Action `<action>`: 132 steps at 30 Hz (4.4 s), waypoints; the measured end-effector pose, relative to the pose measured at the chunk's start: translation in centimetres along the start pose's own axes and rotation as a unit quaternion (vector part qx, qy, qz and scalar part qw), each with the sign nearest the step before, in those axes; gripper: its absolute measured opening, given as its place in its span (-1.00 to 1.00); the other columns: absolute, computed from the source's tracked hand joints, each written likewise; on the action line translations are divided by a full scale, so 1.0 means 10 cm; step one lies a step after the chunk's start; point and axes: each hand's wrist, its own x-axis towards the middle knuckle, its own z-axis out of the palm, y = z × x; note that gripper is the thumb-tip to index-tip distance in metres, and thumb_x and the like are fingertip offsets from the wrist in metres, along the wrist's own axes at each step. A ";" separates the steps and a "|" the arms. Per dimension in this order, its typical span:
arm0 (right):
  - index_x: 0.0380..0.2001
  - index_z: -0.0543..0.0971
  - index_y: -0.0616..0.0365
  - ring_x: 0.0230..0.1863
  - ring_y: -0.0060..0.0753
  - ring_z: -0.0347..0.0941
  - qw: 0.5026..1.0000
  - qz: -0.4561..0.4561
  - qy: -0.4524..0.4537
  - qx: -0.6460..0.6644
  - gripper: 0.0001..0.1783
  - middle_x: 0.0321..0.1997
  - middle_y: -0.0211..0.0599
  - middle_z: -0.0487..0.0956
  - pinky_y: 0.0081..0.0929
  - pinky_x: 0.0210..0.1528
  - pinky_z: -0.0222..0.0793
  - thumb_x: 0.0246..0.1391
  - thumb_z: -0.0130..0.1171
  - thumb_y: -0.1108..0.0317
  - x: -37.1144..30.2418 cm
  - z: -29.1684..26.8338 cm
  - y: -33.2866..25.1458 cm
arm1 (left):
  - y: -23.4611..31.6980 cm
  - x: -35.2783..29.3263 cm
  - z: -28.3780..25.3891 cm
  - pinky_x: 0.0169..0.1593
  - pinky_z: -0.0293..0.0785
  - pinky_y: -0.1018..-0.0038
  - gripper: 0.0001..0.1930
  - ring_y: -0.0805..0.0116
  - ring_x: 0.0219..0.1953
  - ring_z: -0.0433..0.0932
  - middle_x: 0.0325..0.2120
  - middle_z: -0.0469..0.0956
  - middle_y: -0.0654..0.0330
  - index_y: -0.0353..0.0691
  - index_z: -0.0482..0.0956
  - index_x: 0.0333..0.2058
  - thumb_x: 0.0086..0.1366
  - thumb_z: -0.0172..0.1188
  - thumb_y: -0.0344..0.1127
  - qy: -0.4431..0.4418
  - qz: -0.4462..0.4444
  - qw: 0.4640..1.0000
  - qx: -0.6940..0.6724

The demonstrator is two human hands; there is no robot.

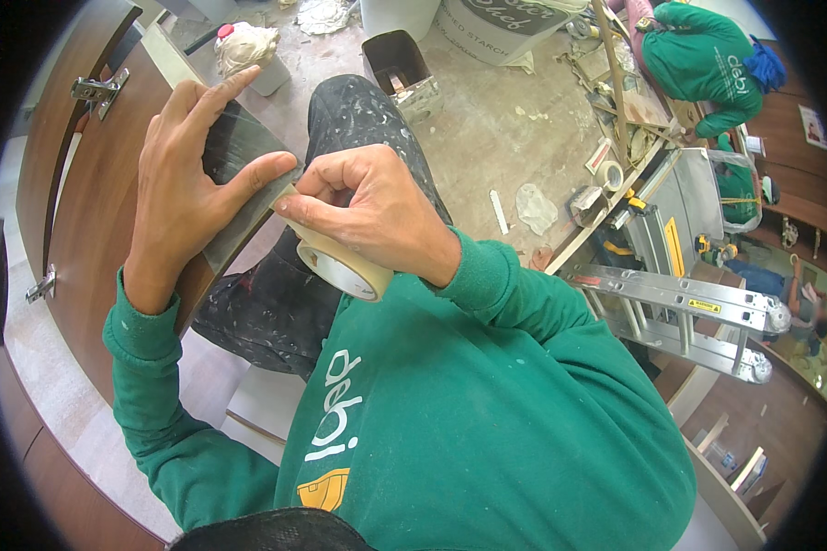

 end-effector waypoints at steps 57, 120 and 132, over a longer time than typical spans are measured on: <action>-0.47 0.70 0.28 -0.63 -0.69 0.47 0.987 -0.035 0.087 -0.127 -0.85 -0.67 -0.36 0.61 -0.58 -0.54 0.37 0.00 0.41 0.40 -0.07 0.16 -0.20 | -0.01 -0.02 0.00 -0.02 0.37 0.20 -0.22 0.07 -0.13 0.51 -0.13 0.52 0.11 -0.07 0.56 0.21 0.04 0.49 0.15 -0.005 -0.005 1.000 0.011; 0.23 0.56 0.02 0.32 0.03 0.37 0.840 -0.366 0.030 -0.399 -0.27 0.32 -0.12 0.46 -0.06 0.32 0.33 -0.03 0.53 0.10 -0.23 -0.38 0.18 | -0.55 -0.04 -0.24 -0.16 0.37 0.61 -0.64 0.58 -0.28 0.44 -0.32 0.56 0.29 -0.27 0.64 -0.01 0.55 0.09 -0.08 0.034 -0.195 0.947 -0.252; 0.05 0.63 0.10 0.20 -0.10 0.48 0.875 -0.363 0.093 -0.305 -0.43 0.17 -0.16 0.59 -0.19 0.18 0.41 0.01 0.51 0.08 0.18 -0.50 -0.11 | -0.54 -0.05 -0.24 -0.10 0.31 0.66 -0.63 0.63 -0.23 0.39 -0.24 0.53 0.35 -0.27 0.62 0.09 0.59 0.01 -0.12 0.045 -0.172 0.950 -0.256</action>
